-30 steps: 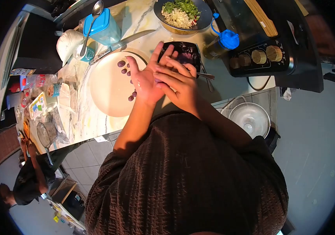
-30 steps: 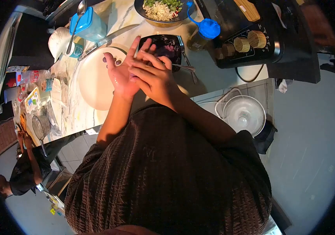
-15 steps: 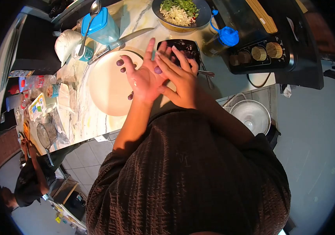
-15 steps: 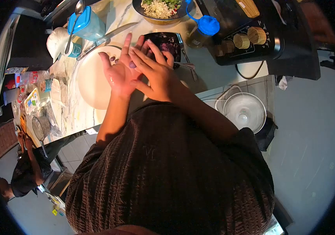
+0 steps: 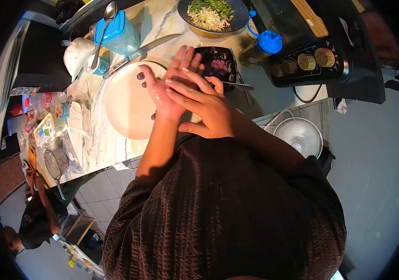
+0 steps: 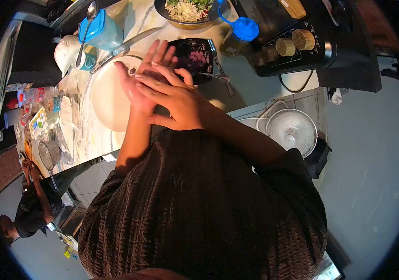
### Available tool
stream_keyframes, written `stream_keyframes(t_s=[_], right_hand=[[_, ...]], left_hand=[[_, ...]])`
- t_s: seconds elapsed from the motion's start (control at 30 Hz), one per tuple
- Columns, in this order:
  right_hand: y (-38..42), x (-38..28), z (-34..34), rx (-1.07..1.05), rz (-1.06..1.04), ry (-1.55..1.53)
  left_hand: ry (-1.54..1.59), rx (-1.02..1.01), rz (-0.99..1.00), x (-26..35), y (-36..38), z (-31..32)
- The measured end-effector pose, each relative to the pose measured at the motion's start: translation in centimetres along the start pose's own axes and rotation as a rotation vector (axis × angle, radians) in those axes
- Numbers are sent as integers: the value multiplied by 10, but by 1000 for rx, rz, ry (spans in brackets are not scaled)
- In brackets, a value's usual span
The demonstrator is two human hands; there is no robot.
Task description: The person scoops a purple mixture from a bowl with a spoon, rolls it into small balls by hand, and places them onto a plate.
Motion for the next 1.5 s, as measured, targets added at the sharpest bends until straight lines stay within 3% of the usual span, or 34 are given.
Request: stream_keyframes(t_s=[0.07,0.13,0.2,0.23,0.33,0.47,0.5,0.67,0.73,0.77,0.87,0.9,1.07,1.13,1.27,1.3,1.43,1.5], right_hand=[[7,10,4,23,71,60],[5,21,6,68,127,51],[2,24,5,76,147,35],[0,15,3,77,90,10],[2,-2,-5,-21,9,3],[5,25,-1,109,162,140],[2,24,-3,143,143,132],[7,7,-1,17,15,65],[5,21,-2,129,108,156],[4,24,-1,114,157,143],[-1,6,-4,71,76,82],[-1,1,-6,37,31,36],[5,26,5,98,95,177],[0,28,0,137,168,119],[2,7,0,58,87,106],[4,7,2,64,93,131],[5,21,3,185,174,154],[2,16,1,142,158,113]], left_hand=[[243,0,35,11,-1,2],[151,59,74,2,2,7],[210,19,-46,-12,5,6],[73,75,-10,-15,6,5],[44,30,43,0,5,8],[47,54,33,-3,7,13],[166,38,-12,-12,6,8],[130,54,-8,-1,5,5],[199,14,20,1,4,7],[309,-68,-75,-5,6,6],[407,-208,-169,-19,8,-2],[107,3,-59,-19,7,1],[187,54,41,2,3,1],[371,-143,-150,-12,6,-3],[428,-244,-158,-1,5,-14],[315,-70,-29,6,4,-9],[532,-295,-167,10,7,-8],[424,-182,-145,-1,8,-10]])
Point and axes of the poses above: each hand's wrist, its own y-axis away from the middle knuckle, its own z-axis out of the palm, x = y × z, the point moved 4 cm from there along -y, towards the middle knuckle, and after that the axes turned 12 degrees about y, right-handed, at the moved point
